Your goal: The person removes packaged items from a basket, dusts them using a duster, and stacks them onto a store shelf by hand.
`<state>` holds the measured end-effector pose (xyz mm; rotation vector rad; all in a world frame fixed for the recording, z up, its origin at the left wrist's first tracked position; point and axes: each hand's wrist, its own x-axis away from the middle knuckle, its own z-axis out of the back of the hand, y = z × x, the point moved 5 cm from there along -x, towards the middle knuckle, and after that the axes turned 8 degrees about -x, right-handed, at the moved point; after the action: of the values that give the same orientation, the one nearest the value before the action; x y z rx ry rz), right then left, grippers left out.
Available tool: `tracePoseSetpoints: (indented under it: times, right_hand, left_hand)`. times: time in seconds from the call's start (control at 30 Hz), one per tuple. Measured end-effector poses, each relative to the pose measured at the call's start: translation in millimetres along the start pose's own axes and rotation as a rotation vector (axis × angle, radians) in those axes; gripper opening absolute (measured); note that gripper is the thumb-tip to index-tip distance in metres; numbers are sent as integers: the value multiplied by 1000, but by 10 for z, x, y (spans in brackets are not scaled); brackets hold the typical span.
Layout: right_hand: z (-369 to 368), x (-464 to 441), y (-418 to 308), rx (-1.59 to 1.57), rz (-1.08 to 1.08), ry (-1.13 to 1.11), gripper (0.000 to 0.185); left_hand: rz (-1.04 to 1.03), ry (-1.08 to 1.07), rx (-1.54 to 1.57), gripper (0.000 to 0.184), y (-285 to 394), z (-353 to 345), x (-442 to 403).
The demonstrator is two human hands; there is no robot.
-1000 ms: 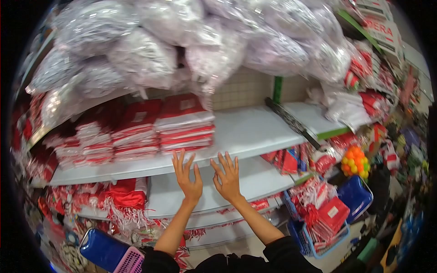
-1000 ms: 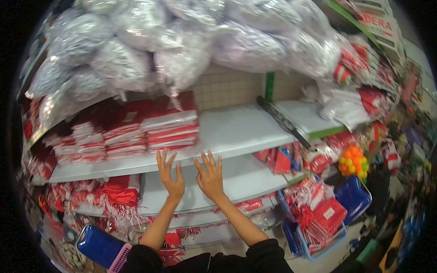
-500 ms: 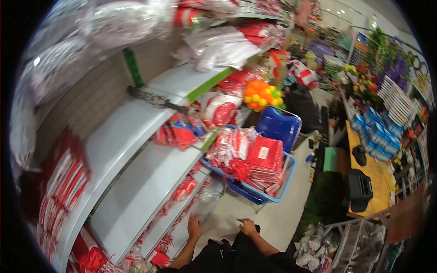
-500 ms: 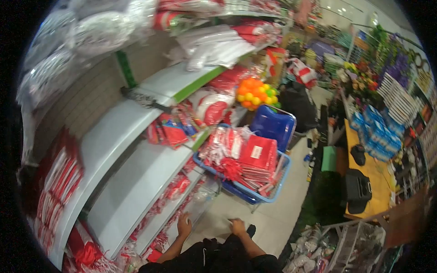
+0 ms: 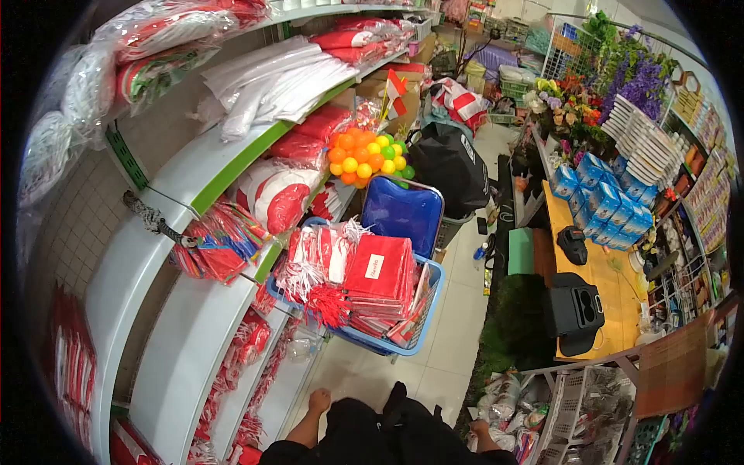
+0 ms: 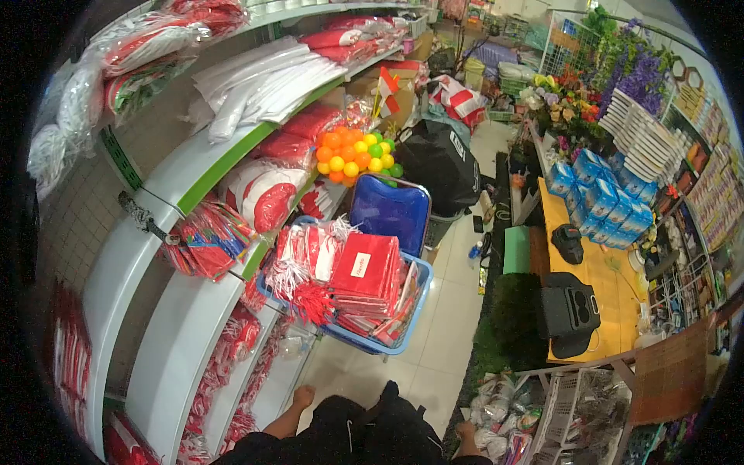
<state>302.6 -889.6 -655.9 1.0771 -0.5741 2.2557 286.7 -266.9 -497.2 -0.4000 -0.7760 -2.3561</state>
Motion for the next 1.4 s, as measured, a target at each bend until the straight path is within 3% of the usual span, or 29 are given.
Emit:
tracePoseSetpoints:
  times: [0.07, 0.13, 0.2, 0.27, 0.4, 0.47, 0.53, 0.63, 0.77, 0.97, 1.07, 1.17, 1.27, 1.4]
  right_hand:
    - [199, 301, -207, 3, -117, -71, 27]
    - [234, 466, -896, 628, 568, 42, 16]
    - [504, 739, -1480, -107, 391, 280, 16]
    - [577, 826, -2159, -117, 705, 312, 19]
    - [982, 1354, -3603, -185, 1050, 314, 28]
    - [1167, 1614, -4230, -140, 1162, 333, 34]
    - [1277, 1710, -4707, -167, 1189, 182, 42]
    - [1361, 1795, -5258, -128, 1223, 139, 50]
    - [1330, 1691, -5684, -63, 1306, 81, 59]
    - [1197, 1509, -5661, -107, 1245, 32, 71]
    - [1174, 1526, -5647, -123, 1275, 42, 70]
    - [1185, 1534, -5646, -137, 1283, 49, 71]
    - [1173, 1550, -5638, -127, 1282, 64, 74]
    - [1106, 1534, -5606, -133, 1263, 15, 73]
  left_hand:
    - [-120, 84, 79, 24, 390, -8, -213]
    - [-138, 104, 279, 20, 850, 59, -402]
    - [-249, 165, 463, 18, 1329, 194, -541]
    - [-340, 137, 583, 17, 1767, 345, -709]
    - [-145, -158, 981, 27, 2186, 256, -1319]
    - [-58, -228, 1102, 33, 2371, 273, -1560]
    - [35, -242, 1137, 35, 2509, 313, -1755]
    - [163, -240, 1167, 38, 2585, 308, -2006]
    - [238, -323, 1226, 40, 2585, 231, -2253]
    - [422, -55, 1281, 46, 2332, -164, -2639]
    - [546, 230, 1029, 64, 2292, -331, -2803]
    - [689, 425, 392, 87, 2666, 114, -2639]
    - [867, 320, 408, 98, 3009, 381, -2448]
    - [868, 312, 222, 95, 2958, 427, -2412]
